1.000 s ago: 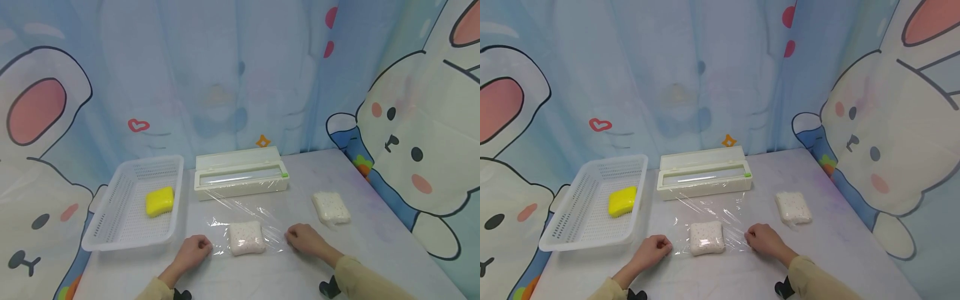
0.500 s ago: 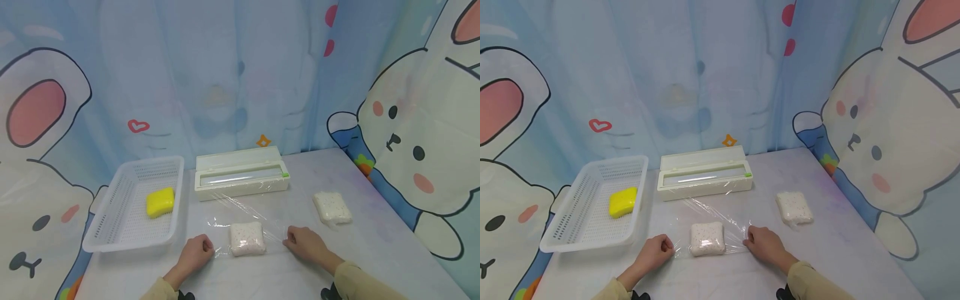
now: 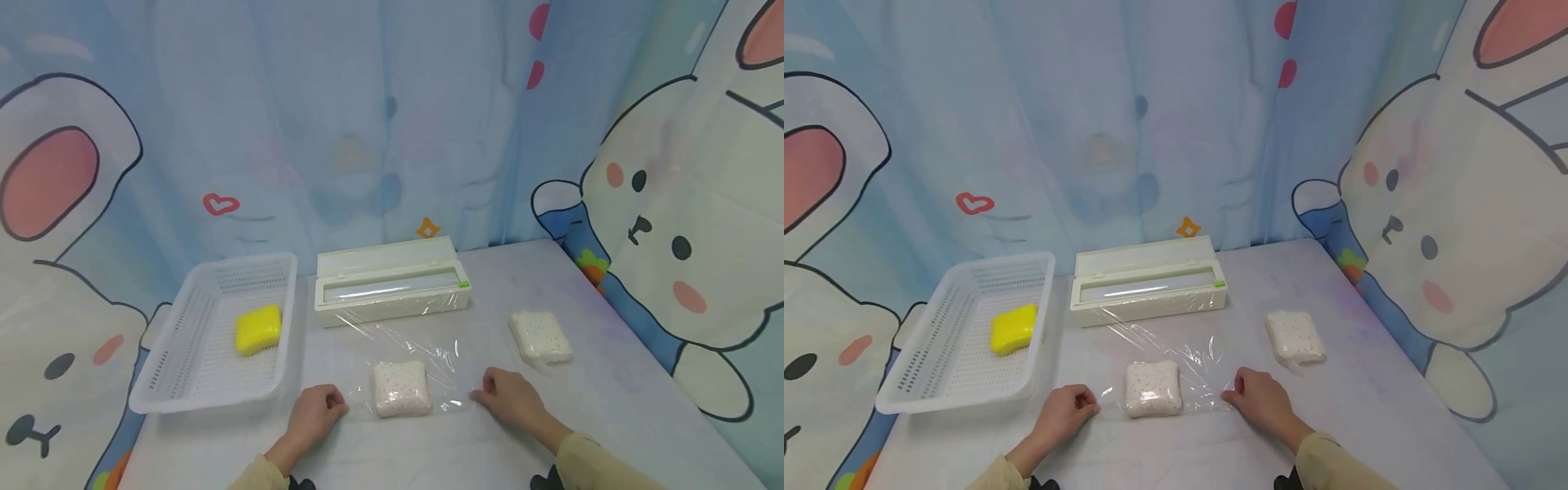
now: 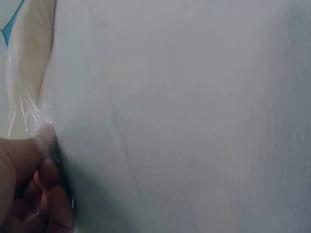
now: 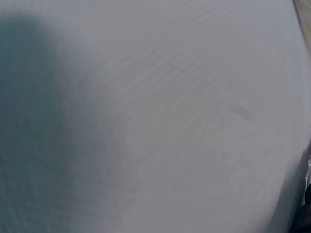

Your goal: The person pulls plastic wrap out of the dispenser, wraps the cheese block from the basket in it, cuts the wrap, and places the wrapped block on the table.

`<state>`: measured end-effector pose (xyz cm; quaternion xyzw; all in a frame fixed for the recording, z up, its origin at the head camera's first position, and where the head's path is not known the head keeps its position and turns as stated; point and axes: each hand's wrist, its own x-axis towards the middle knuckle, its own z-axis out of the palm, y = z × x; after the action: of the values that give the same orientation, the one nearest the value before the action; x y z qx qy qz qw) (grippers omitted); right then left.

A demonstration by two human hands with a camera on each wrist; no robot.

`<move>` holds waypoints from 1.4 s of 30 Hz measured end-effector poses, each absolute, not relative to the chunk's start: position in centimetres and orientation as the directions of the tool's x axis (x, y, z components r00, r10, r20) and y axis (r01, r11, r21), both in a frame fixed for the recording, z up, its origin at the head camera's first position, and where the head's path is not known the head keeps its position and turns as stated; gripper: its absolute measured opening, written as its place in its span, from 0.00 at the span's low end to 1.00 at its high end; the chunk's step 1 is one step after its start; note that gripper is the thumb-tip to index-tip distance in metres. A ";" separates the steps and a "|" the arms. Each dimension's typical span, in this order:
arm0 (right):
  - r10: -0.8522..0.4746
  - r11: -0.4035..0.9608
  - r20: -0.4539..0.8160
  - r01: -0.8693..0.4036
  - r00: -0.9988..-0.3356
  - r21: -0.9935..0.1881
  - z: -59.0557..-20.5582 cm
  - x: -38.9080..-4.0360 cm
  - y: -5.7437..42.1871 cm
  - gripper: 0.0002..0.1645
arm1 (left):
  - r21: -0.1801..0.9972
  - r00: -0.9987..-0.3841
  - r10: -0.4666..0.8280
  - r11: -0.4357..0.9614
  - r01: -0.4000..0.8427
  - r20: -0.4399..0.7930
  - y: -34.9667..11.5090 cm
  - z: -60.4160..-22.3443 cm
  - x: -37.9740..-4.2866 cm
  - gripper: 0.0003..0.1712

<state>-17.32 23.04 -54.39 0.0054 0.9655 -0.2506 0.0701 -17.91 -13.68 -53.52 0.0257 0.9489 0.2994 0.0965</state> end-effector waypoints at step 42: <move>-0.663 0.617 0.110 -0.623 -0.741 -0.481 -52.1 -18.7 17.1 0.23 | 0.555 -0.798 0.600 0.648 0.521 0.049 -10.2 -52.8 -19.0 0.23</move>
<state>-18.71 17.10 -52.10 -0.3578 0.8983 -0.2521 0.0394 -18.97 -10.16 -52.77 0.3097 0.9051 0.2830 0.0698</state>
